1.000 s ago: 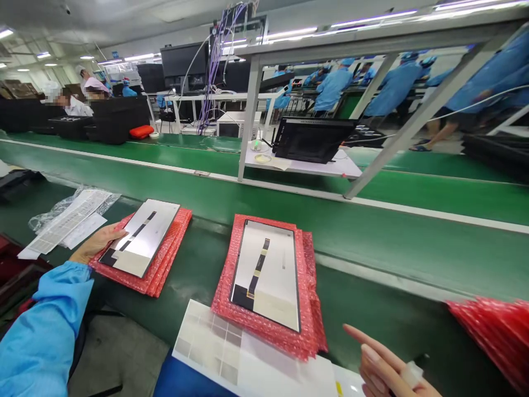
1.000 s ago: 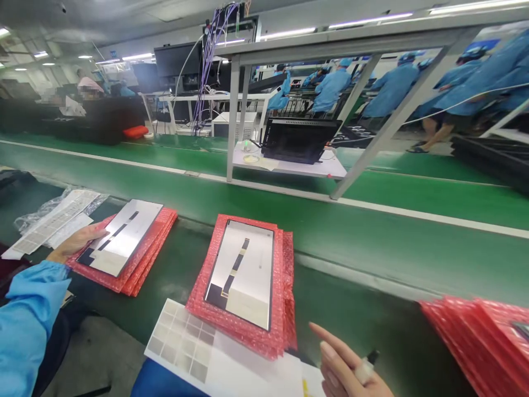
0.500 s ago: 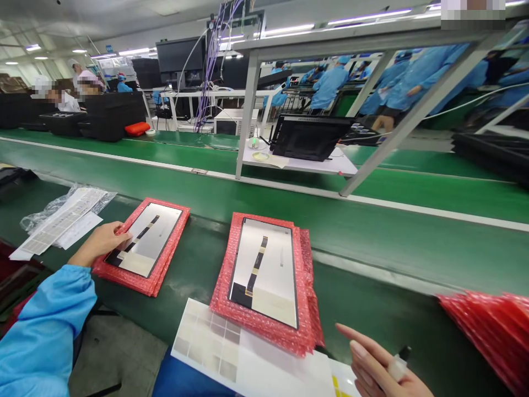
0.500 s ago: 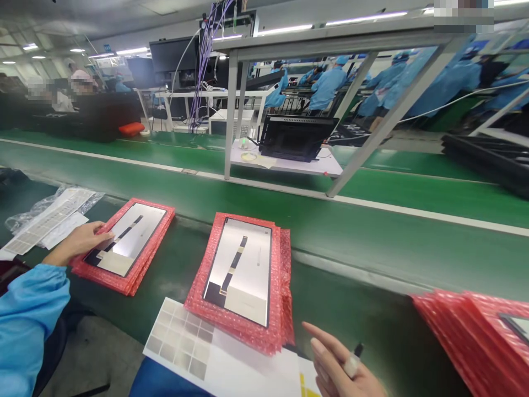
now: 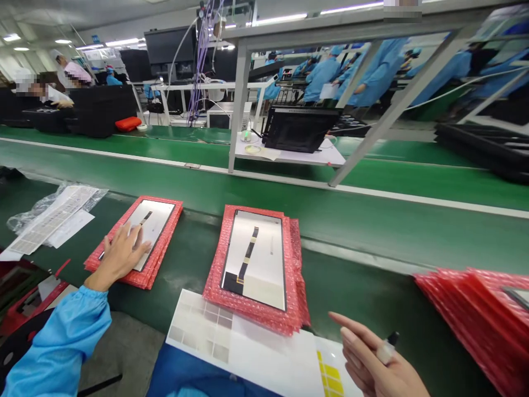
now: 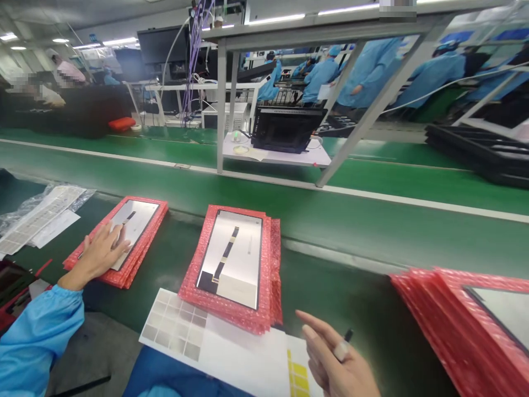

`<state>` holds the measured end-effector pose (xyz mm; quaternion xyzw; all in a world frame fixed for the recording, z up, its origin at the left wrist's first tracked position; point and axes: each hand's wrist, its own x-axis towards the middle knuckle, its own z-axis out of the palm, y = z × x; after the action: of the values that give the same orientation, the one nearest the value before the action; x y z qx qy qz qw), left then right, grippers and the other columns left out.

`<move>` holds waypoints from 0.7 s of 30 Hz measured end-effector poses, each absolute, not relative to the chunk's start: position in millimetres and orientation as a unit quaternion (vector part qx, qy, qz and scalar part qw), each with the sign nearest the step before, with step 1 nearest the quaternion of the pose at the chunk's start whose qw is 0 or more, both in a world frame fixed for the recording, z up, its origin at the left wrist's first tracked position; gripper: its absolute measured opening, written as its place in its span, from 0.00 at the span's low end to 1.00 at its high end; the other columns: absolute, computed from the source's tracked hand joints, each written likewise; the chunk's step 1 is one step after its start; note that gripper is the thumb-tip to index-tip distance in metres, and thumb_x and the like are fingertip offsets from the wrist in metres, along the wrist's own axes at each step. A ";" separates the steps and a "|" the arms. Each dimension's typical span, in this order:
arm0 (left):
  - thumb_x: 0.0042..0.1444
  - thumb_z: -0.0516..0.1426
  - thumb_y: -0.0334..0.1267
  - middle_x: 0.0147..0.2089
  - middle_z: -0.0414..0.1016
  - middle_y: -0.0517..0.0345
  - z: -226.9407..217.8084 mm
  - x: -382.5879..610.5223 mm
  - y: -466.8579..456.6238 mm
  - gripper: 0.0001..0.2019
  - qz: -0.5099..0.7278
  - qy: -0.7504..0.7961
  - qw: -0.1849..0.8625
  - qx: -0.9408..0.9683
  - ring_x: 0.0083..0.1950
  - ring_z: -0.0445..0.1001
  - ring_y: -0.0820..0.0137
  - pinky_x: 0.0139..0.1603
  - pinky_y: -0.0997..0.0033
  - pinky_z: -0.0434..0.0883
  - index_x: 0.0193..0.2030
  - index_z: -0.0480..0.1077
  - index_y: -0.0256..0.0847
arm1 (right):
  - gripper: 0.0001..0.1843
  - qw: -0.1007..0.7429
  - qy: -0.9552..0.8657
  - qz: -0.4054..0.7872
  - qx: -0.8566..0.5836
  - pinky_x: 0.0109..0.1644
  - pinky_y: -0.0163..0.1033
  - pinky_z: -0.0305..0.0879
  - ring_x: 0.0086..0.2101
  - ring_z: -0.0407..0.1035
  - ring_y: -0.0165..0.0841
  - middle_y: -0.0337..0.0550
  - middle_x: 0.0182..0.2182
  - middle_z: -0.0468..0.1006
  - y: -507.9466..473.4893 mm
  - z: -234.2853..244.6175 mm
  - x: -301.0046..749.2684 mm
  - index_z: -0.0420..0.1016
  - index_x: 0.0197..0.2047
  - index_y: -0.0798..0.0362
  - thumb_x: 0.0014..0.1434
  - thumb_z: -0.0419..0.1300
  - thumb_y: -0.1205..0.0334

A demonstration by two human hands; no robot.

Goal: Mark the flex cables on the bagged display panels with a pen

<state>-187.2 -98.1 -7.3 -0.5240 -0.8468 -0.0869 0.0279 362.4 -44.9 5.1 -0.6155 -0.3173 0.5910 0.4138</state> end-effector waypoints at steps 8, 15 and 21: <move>0.65 0.61 0.38 0.54 0.80 0.51 25.3 -118.0 -109.3 0.13 -0.349 -0.604 0.205 -0.687 0.55 0.79 0.58 0.64 0.54 0.74 0.56 0.75 0.44 | 0.35 0.456 -0.345 0.564 -0.596 0.24 0.34 0.36 0.19 0.41 0.22 0.25 0.20 0.49 -58.4 1.6 367.7 0.82 0.45 0.58 0.45 0.77 0.38; 0.67 0.57 0.29 0.47 0.83 0.52 12.2 -15.5 -124.9 0.09 -0.314 -0.405 -0.017 -0.858 0.49 0.82 0.66 0.53 0.68 0.80 0.50 0.76 0.42 | 0.31 0.519 -0.319 0.530 -0.589 0.22 0.32 0.36 0.18 0.42 0.21 0.24 0.19 0.50 -64.8 -6.1 376.4 0.82 0.42 0.59 0.47 0.77 0.40; 0.68 0.59 0.41 0.71 0.70 0.48 -15.5 23.3 -135.6 0.23 -0.145 -0.317 -0.041 -0.937 0.71 0.70 0.56 0.69 0.54 0.73 0.68 0.69 0.43 | 0.27 0.567 -0.288 0.506 -0.583 0.21 0.32 0.38 0.18 0.43 0.21 0.26 0.18 0.54 -76.2 -7.9 380.1 0.82 0.37 0.57 0.46 0.77 0.42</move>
<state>23.3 -135.6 -15.5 -0.9365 -0.3165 -0.1452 -0.0405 380.1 -76.2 -7.9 -0.5831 -0.2875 0.5058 0.5670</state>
